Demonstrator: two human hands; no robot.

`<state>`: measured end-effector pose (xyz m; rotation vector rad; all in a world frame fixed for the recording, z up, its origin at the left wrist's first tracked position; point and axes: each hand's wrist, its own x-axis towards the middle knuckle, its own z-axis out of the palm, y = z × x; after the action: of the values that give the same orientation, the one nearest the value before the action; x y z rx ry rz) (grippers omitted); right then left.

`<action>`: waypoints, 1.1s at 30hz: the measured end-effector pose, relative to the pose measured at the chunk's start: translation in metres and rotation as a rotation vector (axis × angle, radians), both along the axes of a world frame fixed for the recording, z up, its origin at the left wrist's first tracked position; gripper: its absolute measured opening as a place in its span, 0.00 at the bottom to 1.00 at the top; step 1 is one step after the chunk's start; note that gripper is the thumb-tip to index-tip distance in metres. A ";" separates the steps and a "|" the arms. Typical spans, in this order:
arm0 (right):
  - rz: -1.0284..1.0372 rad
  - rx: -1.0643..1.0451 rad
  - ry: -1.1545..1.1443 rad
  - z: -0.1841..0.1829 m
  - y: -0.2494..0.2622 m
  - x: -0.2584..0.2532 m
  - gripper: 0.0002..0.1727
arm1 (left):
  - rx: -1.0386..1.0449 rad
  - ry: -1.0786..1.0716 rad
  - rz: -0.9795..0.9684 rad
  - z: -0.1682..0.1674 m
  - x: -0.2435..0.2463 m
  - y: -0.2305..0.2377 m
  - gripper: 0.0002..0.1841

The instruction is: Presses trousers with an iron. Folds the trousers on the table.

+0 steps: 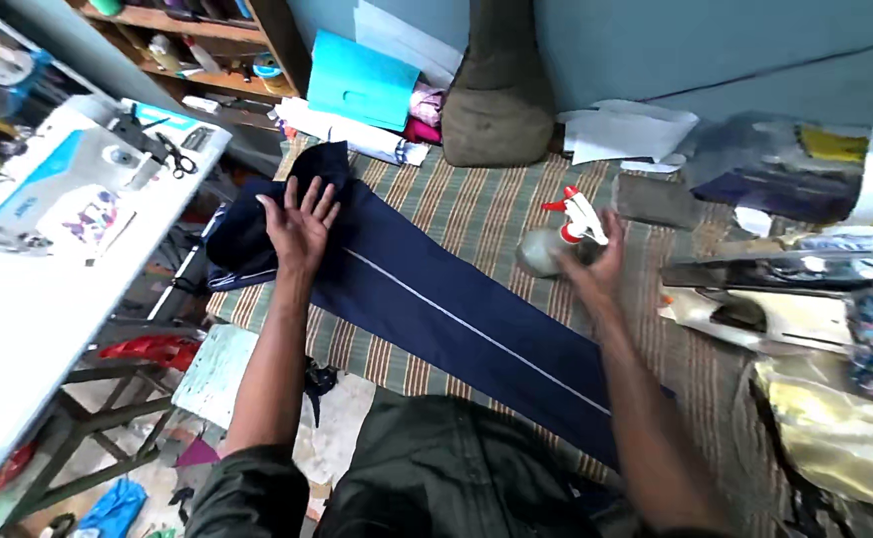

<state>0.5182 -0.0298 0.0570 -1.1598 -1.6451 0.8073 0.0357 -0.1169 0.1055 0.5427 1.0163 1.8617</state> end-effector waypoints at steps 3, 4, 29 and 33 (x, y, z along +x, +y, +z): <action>0.144 -0.018 0.044 0.014 0.052 -0.040 0.34 | 0.042 -0.295 0.196 0.015 -0.029 0.002 0.52; 0.180 -0.048 0.002 0.024 0.056 -0.052 0.28 | 0.062 -0.333 0.220 0.026 -0.032 -0.004 0.53; -0.053 -0.560 -0.408 0.028 -0.276 0.123 0.26 | -0.858 0.240 0.803 -0.119 0.033 -0.313 0.23; -0.206 -0.335 -0.287 0.063 -0.250 0.147 0.23 | -0.583 0.829 0.504 -0.078 0.056 -0.234 0.26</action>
<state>0.6655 -0.2800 0.1198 -1.7178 -1.6196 0.8324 0.0918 -0.3508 0.0277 0.7589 2.3266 1.6116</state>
